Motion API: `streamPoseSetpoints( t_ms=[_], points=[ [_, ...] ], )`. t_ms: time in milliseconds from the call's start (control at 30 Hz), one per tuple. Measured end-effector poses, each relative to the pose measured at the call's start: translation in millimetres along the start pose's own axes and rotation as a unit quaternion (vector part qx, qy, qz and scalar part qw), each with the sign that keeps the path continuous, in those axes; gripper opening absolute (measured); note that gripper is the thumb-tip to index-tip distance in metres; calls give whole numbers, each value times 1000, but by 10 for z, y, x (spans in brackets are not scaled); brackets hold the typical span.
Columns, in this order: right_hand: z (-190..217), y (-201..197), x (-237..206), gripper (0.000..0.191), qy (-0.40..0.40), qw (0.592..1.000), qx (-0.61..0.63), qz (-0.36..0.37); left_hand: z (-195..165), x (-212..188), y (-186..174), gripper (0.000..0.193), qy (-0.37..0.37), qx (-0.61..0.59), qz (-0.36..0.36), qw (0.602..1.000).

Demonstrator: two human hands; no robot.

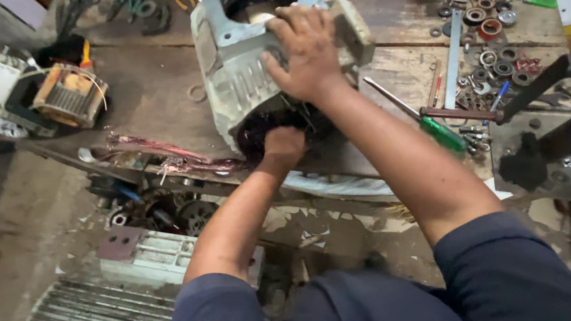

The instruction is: The person pries old copper windings out of an electric motor stator housing using a screwdriver, then uses a hammer to knock the windings loose and pulls the remaining copper coil out of the housing by hand.

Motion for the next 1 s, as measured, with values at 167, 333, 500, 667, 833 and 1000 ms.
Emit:
streamPoseSetpoints(
  t_ms=[167, 333, 500, 667, 833, 1000],
  points=[
    [-30, 26, -9, 51, 13, 1000, 4, 2, 27, -27, -77, 21, 14, 19, -34, 999],
    [-37, 34, -25, 51, 19, 1000, -5, 4, 47, -52, -58, 19, 17, 55, -25, 998],
    [-36, 16, -23, 52, 23, 1000, 3, 0, -8, -80, -198, 22, 37, 55, -61, 996],
    [-49, 63, -38, 51, 21, 1000, -9, 6, 51, -70, -202, 27, -13, 13, -58, 998],
    [-46, 48, -35, 50, 11, 1000, 3, -20, 73, -115, -184, 30, -98, -23, -87, 991],
    [-43, -37, -145, 44, 43, 998, -6, -54, 28, -145, -166, 30, -150, -89, -36, 984]
  ],
)
Point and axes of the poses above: each hand's wrist, its own x-axis towards the middle knuckle, its own y-axis out of the palm, z = x × y, the point moved 9 cm from there along x, towards the middle knuckle, and after that the axes turned 7 degrees about -x, right-handed, at the moved point
